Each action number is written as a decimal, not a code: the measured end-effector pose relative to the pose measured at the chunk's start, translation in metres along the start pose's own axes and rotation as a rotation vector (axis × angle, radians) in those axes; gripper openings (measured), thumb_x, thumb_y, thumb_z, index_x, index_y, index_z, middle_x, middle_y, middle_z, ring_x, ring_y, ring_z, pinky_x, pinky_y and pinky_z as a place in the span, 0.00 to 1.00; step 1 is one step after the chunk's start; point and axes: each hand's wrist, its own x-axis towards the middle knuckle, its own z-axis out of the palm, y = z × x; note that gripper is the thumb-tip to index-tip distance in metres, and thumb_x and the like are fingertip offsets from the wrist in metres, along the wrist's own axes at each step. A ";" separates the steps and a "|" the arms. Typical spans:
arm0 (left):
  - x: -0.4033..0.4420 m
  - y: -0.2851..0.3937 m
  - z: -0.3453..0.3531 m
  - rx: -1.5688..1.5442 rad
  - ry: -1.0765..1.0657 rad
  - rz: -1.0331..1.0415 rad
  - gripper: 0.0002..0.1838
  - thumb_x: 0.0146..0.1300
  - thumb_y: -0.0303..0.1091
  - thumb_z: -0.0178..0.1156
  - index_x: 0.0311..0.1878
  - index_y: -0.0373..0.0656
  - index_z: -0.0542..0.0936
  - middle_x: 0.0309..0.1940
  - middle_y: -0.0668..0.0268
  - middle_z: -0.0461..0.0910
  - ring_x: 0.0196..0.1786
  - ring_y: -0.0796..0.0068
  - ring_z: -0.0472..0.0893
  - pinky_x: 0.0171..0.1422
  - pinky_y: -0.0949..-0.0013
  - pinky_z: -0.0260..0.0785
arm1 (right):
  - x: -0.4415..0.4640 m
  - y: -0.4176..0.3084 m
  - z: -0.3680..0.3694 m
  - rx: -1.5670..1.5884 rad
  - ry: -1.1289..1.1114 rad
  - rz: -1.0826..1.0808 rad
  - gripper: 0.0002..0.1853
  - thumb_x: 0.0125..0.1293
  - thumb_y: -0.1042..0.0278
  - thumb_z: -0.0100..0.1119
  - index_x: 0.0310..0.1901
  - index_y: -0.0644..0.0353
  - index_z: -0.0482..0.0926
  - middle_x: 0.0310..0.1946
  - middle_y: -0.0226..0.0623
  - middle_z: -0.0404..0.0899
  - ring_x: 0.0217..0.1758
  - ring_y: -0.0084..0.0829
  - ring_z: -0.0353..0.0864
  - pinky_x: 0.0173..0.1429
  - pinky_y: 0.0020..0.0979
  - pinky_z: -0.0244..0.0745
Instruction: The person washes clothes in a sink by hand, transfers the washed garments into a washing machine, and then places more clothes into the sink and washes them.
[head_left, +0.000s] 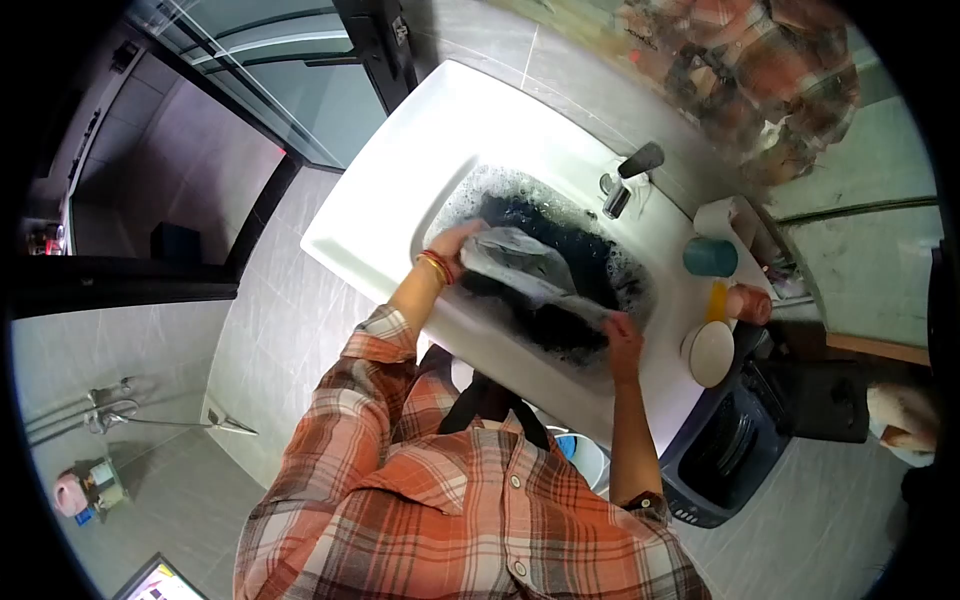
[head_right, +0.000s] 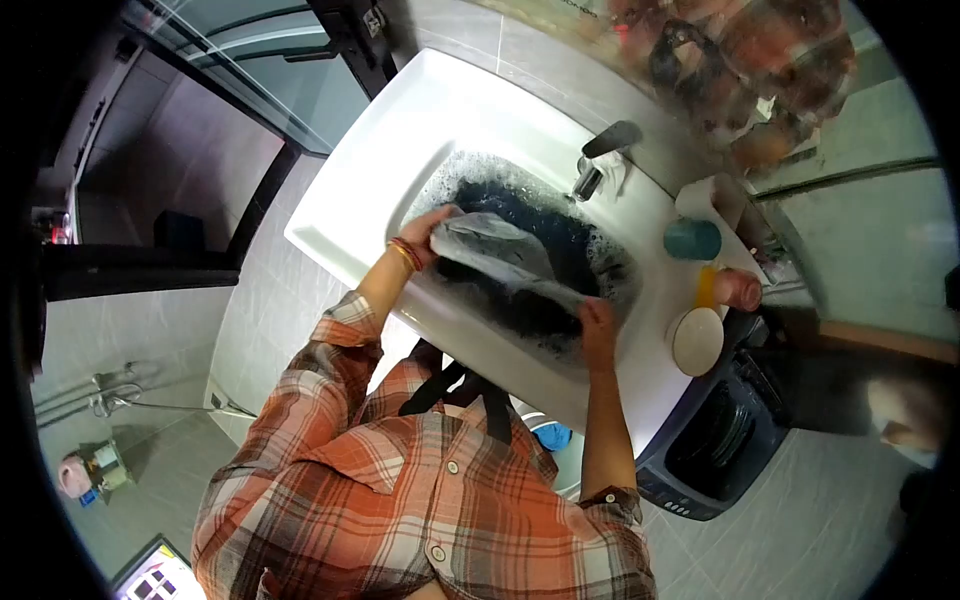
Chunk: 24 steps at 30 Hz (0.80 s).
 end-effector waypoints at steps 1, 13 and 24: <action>0.000 0.010 -0.011 -0.084 -0.146 -0.072 0.13 0.61 0.36 0.54 0.46 0.40 0.75 0.41 0.60 0.79 0.44 0.64 0.78 0.54 0.62 0.70 | 0.002 0.015 0.000 -0.030 -0.007 0.070 0.09 0.59 0.72 0.55 0.41 0.60 0.77 0.29 0.27 0.74 0.32 0.19 0.70 0.38 0.23 0.67; -0.022 -0.010 0.032 0.319 0.292 0.044 0.26 0.55 0.33 0.60 0.56 0.41 0.63 0.52 0.60 0.69 0.49 0.63 0.73 0.44 0.59 0.72 | 0.043 -0.025 0.055 -0.362 -0.256 -0.068 0.16 0.55 0.63 0.57 0.43 0.61 0.77 0.34 0.44 0.78 0.37 0.36 0.78 0.42 0.31 0.70; -0.081 0.068 0.090 0.241 -0.195 -0.007 0.26 0.62 0.46 0.54 0.59 0.43 0.64 0.51 0.61 0.73 0.49 0.68 0.76 0.52 0.63 0.71 | 0.039 -0.086 0.031 0.328 -0.235 0.008 0.05 0.54 0.72 0.57 0.31 0.61 0.72 0.30 0.27 0.69 0.34 0.18 0.66 0.41 0.21 0.63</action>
